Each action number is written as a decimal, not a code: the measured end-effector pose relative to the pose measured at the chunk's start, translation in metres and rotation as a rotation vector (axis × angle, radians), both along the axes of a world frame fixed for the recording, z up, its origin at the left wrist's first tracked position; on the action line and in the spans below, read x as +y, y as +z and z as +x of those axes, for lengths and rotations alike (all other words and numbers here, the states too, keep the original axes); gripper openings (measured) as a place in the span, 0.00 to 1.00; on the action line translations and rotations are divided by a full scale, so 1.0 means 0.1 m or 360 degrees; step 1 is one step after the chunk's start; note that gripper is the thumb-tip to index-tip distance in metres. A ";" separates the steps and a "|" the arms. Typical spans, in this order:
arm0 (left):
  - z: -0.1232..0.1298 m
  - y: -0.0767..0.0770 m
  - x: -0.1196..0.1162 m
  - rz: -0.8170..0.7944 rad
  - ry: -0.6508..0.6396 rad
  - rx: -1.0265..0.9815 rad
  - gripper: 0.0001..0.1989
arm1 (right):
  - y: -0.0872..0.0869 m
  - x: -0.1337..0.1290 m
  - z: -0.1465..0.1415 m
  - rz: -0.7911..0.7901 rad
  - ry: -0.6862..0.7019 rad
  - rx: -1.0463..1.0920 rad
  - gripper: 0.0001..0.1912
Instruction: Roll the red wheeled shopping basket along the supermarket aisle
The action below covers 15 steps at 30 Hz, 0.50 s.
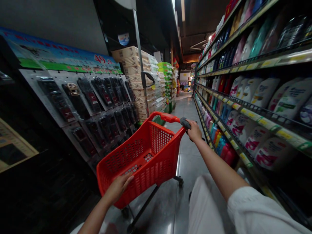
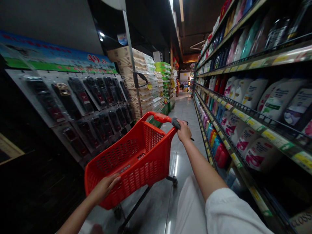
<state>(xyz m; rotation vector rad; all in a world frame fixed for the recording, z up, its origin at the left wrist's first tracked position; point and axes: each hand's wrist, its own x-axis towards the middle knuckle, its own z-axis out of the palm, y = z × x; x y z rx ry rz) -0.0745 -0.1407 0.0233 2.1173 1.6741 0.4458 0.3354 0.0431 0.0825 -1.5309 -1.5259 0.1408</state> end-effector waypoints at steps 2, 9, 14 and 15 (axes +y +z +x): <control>-0.07 0.00 0.01 -0.0030 0.0014 -0.0012 0.25 | -0.14 0.11 0.06 0.0015 -0.0078 0.0479 0.34; -0.15 0.17 0.16 -0.0160 0.0006 0.0064 0.28 | -0.63 0.15 0.18 0.0066 -0.0016 0.1519 0.35; 0.39 0.41 0.53 -0.0073 -0.0231 -0.0090 0.26 | -0.57 0.16 -0.08 0.0523 0.0072 0.1482 0.29; 0.51 0.41 0.61 -0.0078 -0.0268 -0.0113 0.26 | -0.56 0.17 -0.14 0.0566 0.0068 0.1497 0.28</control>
